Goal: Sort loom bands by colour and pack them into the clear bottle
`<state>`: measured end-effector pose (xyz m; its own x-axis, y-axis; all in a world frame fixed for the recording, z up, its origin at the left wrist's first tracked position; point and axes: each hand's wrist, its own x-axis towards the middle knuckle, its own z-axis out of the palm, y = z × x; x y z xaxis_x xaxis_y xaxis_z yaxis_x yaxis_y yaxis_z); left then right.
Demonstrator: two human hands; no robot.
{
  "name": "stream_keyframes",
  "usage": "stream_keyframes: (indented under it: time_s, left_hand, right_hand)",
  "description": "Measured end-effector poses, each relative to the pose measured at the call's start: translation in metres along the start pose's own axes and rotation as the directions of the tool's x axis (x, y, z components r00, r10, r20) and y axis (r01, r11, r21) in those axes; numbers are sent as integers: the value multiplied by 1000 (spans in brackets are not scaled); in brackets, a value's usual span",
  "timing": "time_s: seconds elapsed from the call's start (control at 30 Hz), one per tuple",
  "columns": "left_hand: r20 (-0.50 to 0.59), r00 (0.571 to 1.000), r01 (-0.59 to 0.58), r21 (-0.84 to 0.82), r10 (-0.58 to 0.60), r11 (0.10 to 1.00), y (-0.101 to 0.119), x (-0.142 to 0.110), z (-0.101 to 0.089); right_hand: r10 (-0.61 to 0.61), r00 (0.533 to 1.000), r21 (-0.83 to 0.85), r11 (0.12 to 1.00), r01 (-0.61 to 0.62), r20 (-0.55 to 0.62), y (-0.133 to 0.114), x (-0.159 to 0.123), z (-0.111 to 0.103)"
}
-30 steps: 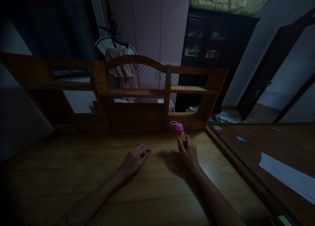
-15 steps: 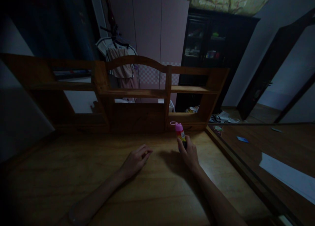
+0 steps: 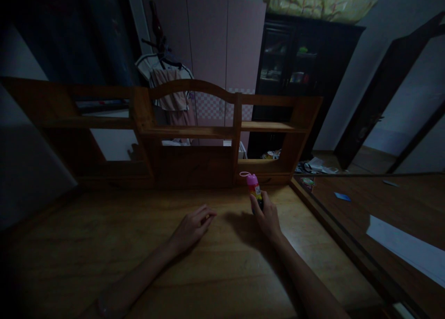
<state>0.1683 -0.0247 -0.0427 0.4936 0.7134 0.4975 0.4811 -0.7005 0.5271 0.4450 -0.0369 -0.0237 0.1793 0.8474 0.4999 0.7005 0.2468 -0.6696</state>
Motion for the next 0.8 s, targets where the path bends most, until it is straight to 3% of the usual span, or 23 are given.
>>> stream_keyframes:
  time_s: [0.8]
  left_hand:
    - [-5, 1000, 14, 28, -14, 1000, -3, -1, 1]
  right_hand:
    - [-10, 1000, 8, 1000, 10, -11, 1, 0, 0]
